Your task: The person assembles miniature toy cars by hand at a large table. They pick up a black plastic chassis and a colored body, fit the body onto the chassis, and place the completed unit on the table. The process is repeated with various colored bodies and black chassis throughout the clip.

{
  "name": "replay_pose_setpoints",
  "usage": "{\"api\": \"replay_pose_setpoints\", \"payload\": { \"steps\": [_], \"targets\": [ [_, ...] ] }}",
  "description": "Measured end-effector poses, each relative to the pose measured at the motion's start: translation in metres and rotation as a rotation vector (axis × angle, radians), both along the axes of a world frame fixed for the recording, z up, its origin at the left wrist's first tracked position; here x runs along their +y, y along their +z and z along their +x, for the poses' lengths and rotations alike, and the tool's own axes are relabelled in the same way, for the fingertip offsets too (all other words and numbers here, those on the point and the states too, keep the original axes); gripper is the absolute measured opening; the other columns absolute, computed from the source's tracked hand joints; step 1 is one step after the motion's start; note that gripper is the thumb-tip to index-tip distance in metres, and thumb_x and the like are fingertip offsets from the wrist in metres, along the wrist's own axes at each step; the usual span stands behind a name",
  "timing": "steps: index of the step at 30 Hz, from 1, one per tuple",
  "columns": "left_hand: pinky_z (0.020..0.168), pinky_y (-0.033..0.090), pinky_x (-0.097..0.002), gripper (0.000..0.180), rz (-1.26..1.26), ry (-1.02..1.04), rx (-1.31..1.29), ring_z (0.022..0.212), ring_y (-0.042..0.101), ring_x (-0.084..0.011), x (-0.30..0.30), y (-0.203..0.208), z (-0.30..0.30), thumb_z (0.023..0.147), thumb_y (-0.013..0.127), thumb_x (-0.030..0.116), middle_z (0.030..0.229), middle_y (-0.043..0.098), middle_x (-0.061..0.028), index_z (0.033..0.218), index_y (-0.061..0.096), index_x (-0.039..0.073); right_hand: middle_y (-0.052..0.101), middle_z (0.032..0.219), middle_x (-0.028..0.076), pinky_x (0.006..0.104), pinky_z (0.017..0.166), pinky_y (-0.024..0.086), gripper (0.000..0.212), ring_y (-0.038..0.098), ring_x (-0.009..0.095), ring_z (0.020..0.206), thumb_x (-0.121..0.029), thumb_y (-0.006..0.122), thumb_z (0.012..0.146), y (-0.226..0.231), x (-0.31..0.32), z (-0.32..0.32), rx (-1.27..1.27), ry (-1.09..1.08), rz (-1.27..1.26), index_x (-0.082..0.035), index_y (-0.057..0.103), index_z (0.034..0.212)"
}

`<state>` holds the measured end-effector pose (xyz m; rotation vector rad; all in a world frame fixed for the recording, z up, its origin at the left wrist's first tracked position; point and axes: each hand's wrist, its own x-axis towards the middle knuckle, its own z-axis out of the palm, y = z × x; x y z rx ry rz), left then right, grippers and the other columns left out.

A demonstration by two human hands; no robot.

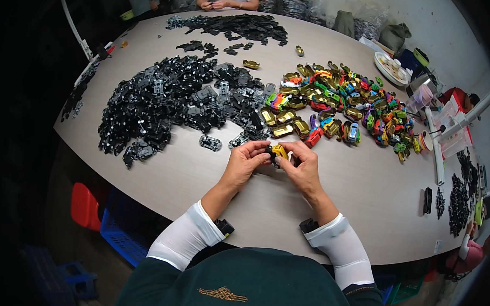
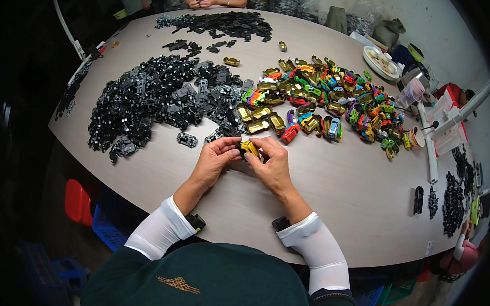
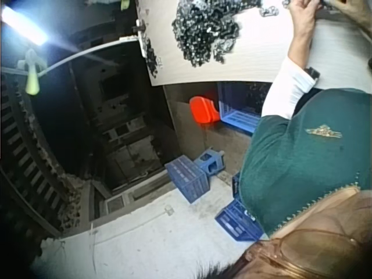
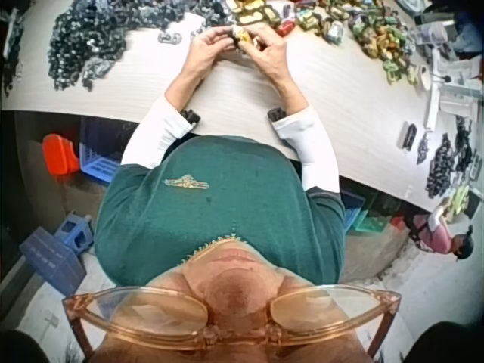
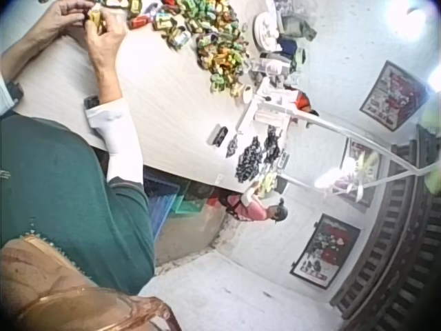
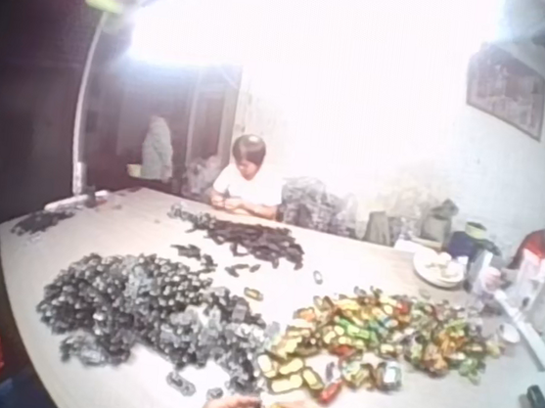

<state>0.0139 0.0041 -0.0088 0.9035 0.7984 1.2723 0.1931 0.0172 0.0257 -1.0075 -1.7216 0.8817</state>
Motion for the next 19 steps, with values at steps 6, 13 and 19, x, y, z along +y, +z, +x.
{"api": "replay_pose_setpoints", "payload": {
  "steps": [6,13,19],
  "targets": [
    [0.085,0.052,-0.0263,0.033,0.038,-0.057,0.053,0.095,0.064,-0.0142,-0.0009,0.0021,-0.0005,0.088,0.062,0.001,0.109,0.065,-0.0116,0.120,0.059,-0.004,0.061,0.084,0.005,0.0221,0.054,0.042,0.031,0.052,0.008,0.062,-0.005,0.072,0.074,-0.0007,-0.0013,-0.0034,-0.030,0.038,0.034,-0.003,0.069,0.105],
    [0.084,0.052,-0.0254,0.032,0.053,-0.019,0.068,0.093,0.064,-0.0142,-0.0019,0.0026,0.0002,0.088,0.063,0.001,0.107,0.067,-0.0121,0.119,0.060,-0.004,0.062,0.085,0.006,0.0230,0.055,0.043,0.031,0.054,0.010,0.064,-0.005,0.072,0.075,-0.0057,0.0003,-0.0011,0.036,0.042,-0.038,-0.003,0.069,0.106],
    [0.083,0.053,-0.0251,0.032,0.043,-0.032,0.076,0.092,0.064,-0.0139,-0.0027,0.0043,-0.0009,0.088,0.063,0.002,0.107,0.067,-0.0124,0.119,0.061,-0.004,0.062,0.088,0.007,0.0245,0.058,0.046,0.032,0.057,0.013,0.068,-0.006,0.073,0.075,-0.0029,-0.0009,-0.0021,-0.068,0.062,0.042,-0.004,0.069,0.107]
  ]
}}
